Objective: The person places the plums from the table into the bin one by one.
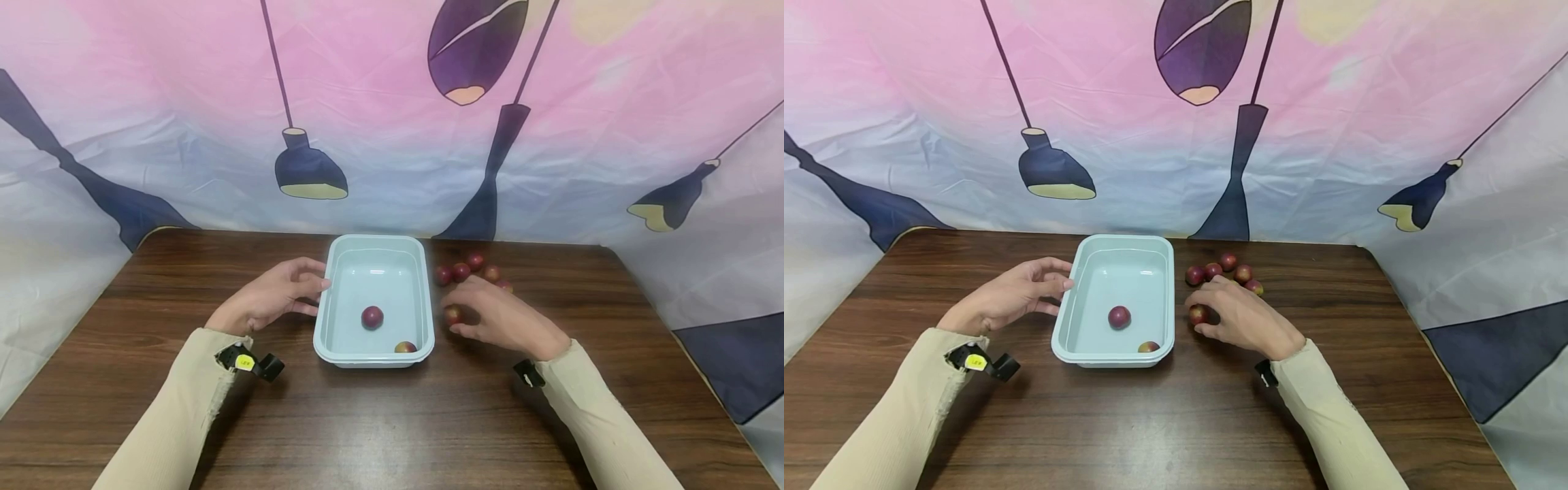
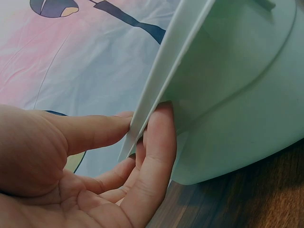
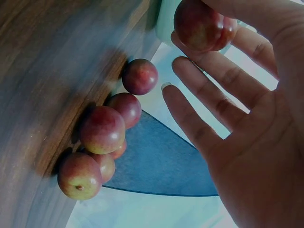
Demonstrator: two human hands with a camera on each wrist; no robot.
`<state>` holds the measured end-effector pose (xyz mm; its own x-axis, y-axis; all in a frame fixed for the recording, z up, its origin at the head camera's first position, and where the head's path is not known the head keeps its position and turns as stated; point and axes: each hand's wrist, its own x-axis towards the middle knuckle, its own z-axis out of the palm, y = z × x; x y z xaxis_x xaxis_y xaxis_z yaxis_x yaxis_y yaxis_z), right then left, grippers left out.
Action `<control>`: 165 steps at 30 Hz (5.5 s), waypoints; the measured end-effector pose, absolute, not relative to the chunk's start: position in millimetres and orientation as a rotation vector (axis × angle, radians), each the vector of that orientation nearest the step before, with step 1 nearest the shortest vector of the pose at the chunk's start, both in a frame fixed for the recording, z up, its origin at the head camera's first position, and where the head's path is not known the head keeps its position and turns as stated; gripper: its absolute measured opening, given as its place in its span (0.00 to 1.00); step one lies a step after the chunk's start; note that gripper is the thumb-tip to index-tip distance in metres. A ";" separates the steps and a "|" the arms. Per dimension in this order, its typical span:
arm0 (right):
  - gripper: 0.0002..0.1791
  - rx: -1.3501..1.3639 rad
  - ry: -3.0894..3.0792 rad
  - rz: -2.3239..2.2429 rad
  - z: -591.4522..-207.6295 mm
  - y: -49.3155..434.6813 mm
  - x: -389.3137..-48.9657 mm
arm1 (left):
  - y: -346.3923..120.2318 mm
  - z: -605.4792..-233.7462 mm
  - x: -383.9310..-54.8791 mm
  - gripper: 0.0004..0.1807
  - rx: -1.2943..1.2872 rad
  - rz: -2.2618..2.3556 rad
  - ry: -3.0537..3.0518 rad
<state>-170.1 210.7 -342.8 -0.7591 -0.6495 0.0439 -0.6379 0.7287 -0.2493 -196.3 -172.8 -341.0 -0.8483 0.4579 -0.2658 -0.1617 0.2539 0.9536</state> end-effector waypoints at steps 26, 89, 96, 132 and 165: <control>0.19 -1.176 2.912 -0.468 -333.3 210.4 -167.3 | -172.5 -341.0 -196.1 0.31 0.257 1.644 2.024; 0.21 -1.450 2.948 -0.636 -321.4 198.9 -153.0 | -172.4 -343.0 -197.9 0.31 0.252 1.642 2.030; 0.21 -1.507 2.947 -0.648 -324.6 197.3 -154.0 | -172.4 -343.4 -197.8 0.31 0.254 1.645 2.025; 0.21 -1.610 2.869 -0.731 -328.9 182.4 -147.4 | -170.3 -341.2 -195.9 0.31 0.251 1.636 2.021; 0.23 -1.296 3.018 -0.708 -330.5 206.3 -165.1 | -170.1 -341.6 -196.5 0.30 0.237 1.638 2.022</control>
